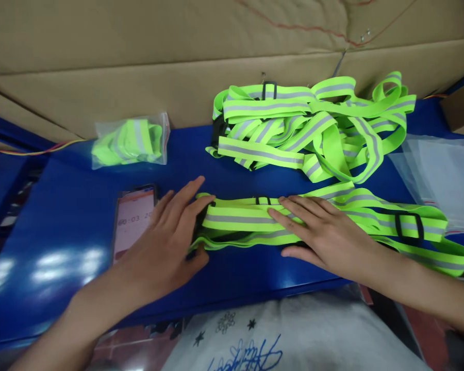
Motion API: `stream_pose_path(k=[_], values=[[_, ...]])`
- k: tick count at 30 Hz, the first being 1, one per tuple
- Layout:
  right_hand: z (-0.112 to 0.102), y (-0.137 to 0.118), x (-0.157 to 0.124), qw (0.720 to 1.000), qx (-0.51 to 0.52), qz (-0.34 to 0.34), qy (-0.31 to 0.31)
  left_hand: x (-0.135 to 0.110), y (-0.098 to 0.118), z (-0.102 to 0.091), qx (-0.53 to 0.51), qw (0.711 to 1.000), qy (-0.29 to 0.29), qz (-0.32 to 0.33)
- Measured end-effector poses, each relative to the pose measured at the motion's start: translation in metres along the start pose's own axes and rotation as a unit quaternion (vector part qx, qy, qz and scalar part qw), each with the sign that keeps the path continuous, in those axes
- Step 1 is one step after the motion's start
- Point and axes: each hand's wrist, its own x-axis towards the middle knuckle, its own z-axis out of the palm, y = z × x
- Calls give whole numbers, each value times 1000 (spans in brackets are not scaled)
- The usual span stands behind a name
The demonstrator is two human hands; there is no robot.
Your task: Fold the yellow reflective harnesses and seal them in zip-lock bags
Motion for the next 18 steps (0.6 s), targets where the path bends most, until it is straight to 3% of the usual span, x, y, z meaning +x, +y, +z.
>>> stream_pose_path(k=[3, 6, 10, 14, 18], values=[[-5, -8, 3, 1000, -15, 7, -23, 8, 31, 4, 80, 994, 47, 64], [-11, -10, 2, 999, -18, -1, -50, 17, 48, 14, 149, 982, 51, 107], [-17, 11, -9, 997, -1, -20, -75, 27, 35, 30, 182, 977, 26, 111], [-18, 40, -30, 996, -7, 53, -71, 31, 12, 35, 205, 974, 29, 98], [-20, 49, -55, 993, 16, 88, -71, 32, 4, 35, 206, 970, 40, 119]])
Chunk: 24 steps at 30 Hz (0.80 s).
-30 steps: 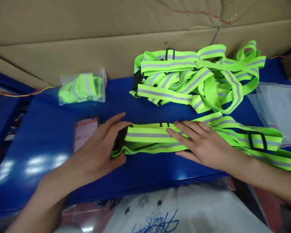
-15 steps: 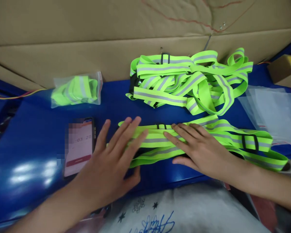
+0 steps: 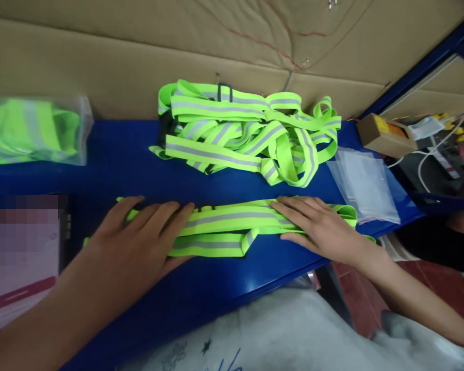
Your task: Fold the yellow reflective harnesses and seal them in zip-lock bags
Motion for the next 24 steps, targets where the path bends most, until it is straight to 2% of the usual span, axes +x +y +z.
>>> stream_pose_path(k=[3, 6, 8, 12, 14, 17, 20, 24], values=[[-6, 4, -18, 999, 35, 30, -15, 0, 0, 3, -2, 1000, 13, 7], [-20, 10, -37, 993, 91, 34, -65, -2, -2, 7, -11, 1000, 18, 12], [-27, 14, -50, 990, 98, 61, -77, -4, -2, 10, -27, 1000, 13, 0], [-30, 17, -78, 984, 59, 156, -65, -5, 4, 9, -70, 996, 12, -54], [-28, 18, -89, 980, 68, 177, -64, -3, 9, 6, -78, 994, 15, -74], [-30, 22, -100, 977, 99, 177, -56, 3, 12, 0, -58, 995, 10, -76], [-43, 33, -105, 978, 110, 170, -55, 8, 9, -2, -32, 998, 8, -53], [-50, 57, -99, 983, 72, 168, 7, 9, 9, -2, -31, 999, 20, -29]])
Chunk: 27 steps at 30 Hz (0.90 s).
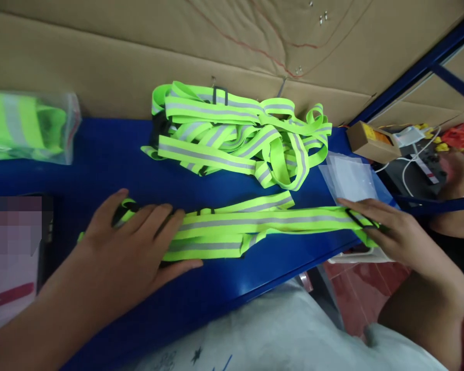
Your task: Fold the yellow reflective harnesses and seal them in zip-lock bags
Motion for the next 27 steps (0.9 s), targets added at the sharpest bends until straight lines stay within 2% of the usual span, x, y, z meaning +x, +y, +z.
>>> stream_pose_path(k=[3, 6, 8, 10, 12, 13, 15, 16, 20, 22, 24, 25, 27], values=[[11, 7, 11, 998, -63, 1, 27, 0, 3, 0, 3, 1000, 2, 6], [23, -14, 18, 992, -120, -1, 36, 0, 5, 0, -2, 1000, -4, 0], [26, -50, 25, 993, -92, -11, 69, 0, 6, -1, -10, 1000, -15, -12], [29, -96, 39, 992, -37, -71, 99, 0, 7, -2, -14, 999, -25, -21], [36, -142, 60, 976, -19, -202, 81, 0, 8, -2, -9, 1000, -22, -17], [43, -161, 72, 967, -23, -245, 67, -1, 8, -1, -4, 1000, -20, -11], [60, -188, 96, 954, -43, -290, 69, -2, 10, -1, 0, 1000, -21, -8], [69, -195, 105, 954, -57, -287, 69, -3, 11, -1, -5, 1000, -20, -12], [94, -197, 122, 963, -67, -259, 35, -6, 7, -16, -106, 992, 15, -61], [96, -194, 122, 964, -53, -258, 30, -8, -4, -28, -198, 972, 50, -114], [94, -192, 122, 964, -46, -258, 34, -12, -22, -39, -274, 940, 60, -193], [93, -192, 122, 964, -43, -259, 35, -14, -32, -42, -298, 925, 44, -230], [92, -193, 122, 964, -37, -261, 33, -18, -49, -44, -318, 905, -29, -282]])
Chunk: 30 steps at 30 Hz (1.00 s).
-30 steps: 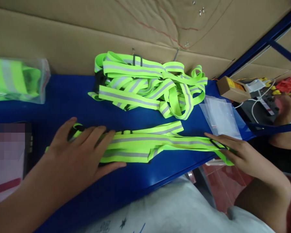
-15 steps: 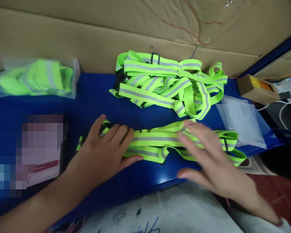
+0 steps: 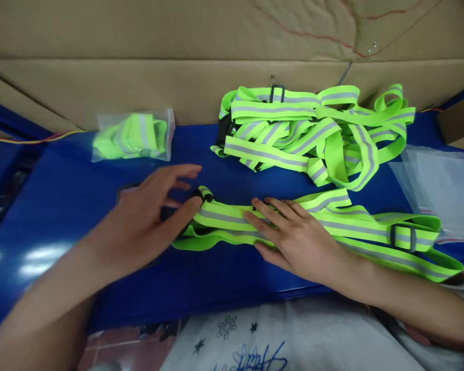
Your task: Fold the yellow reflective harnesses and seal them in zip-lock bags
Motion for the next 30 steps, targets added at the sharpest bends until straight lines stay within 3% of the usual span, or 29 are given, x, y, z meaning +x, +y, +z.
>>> stream_pose_path(k=[3, 6, 10, 14, 19, 26, 30], values=[[1, -1, 1, 1000, 9, 3, -1, 5, -14, -4, 37, 992, -104, -63], [2, -1, 1, 1000, 10, 7, 2, 8, -16, 4, 63, 988, -123, -63], [1, 1, 0, 1000, 4, 0, 2, 14, -11, 17, 67, 990, -97, -80], [1, -2, 0, 1000, -13, -13, -1, 15, -3, 26, 114, 987, -22, -109], [0, -7, 3, 1000, -20, -17, -5, 7, 8, 29, 166, 981, 69, -71], [-13, 21, -7, 999, 31, -30, -13, 20, -1, 12, -86, 992, 25, -88], [-17, 28, -18, 999, 29, -40, -19, 25, -8, 17, -78, 993, -10, -87]])
